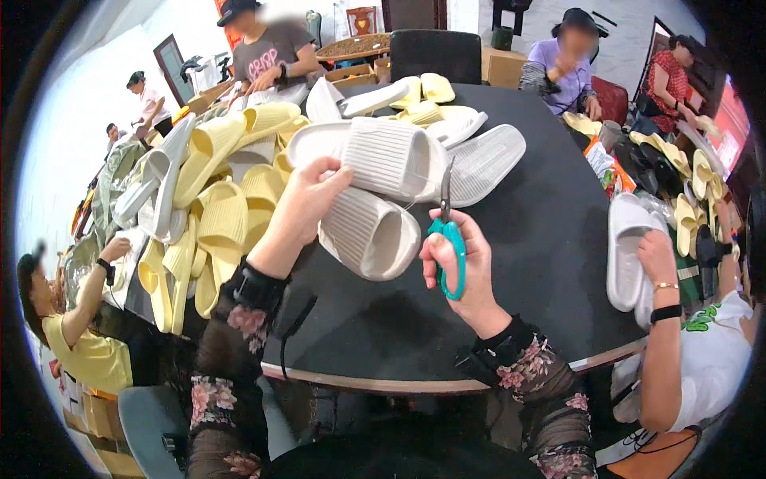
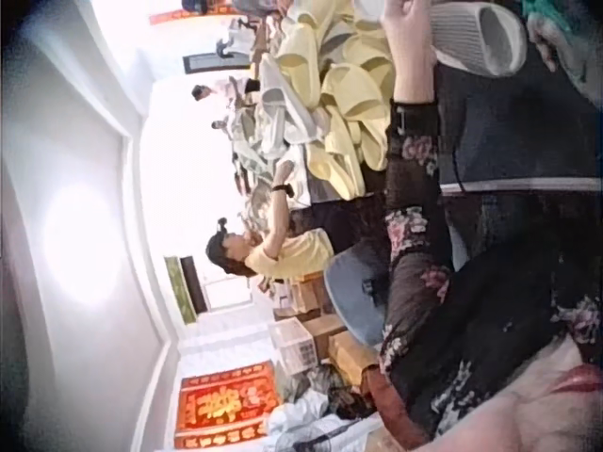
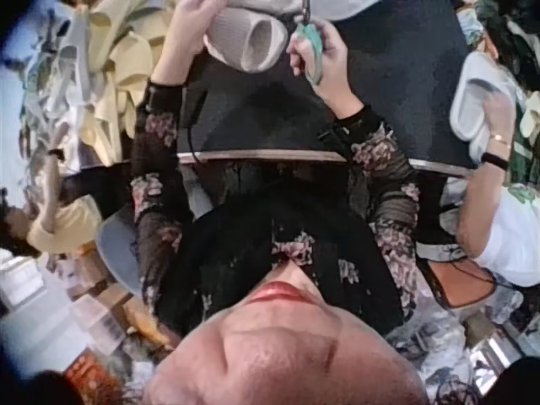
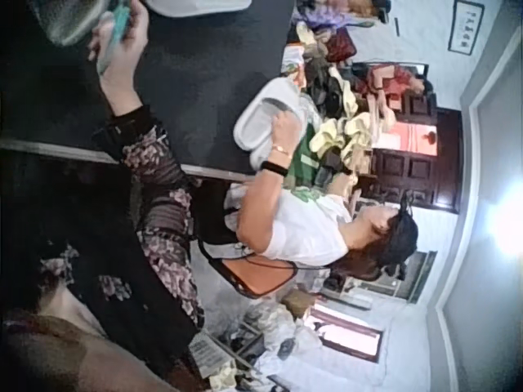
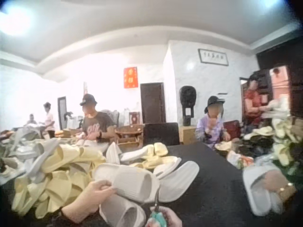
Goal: Trimming excess material from rubber sandals using scissors.
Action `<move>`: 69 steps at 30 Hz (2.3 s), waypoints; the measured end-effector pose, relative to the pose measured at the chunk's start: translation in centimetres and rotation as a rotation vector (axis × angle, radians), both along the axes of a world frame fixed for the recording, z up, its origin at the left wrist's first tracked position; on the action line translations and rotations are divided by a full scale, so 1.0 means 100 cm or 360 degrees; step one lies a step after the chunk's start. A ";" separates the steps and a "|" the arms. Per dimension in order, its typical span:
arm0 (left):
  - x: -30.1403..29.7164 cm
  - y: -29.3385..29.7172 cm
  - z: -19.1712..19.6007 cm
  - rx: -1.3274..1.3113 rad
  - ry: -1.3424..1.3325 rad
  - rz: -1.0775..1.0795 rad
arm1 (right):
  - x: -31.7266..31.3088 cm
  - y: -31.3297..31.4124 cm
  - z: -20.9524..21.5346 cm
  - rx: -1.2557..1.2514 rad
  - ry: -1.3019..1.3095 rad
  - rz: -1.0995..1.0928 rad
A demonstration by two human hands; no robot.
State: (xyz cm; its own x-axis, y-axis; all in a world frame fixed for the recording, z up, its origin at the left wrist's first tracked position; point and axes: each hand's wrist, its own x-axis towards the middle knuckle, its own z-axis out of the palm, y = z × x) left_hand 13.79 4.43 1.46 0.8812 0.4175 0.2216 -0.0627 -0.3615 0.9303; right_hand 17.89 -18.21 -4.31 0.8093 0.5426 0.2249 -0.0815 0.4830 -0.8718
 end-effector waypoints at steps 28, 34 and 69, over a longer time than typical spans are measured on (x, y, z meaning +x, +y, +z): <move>-0.095 -0.080 -0.012 -0.1140 -0.0696 0.0056 | 0.006 -0.001 -0.010 -0.0353 -0.0682 -0.0165; -0.098 -0.079 -0.013 -0.0712 -0.0904 0.0308 | -0.008 -0.004 0.007 -0.0663 -0.1358 -0.0051; -0.131 -0.083 -0.047 0.0168 -0.0139 0.0396 | -0.008 0.007 0.003 -0.0880 -0.1199 0.0011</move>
State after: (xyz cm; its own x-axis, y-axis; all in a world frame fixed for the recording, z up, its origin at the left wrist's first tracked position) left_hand 0.66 -3.87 -3.22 0.7303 0.5892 0.3457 -0.0381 -0.4701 0.8818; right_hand 17.06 -17.54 -3.99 0.5514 0.7334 0.3977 0.5976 -0.0145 -0.8017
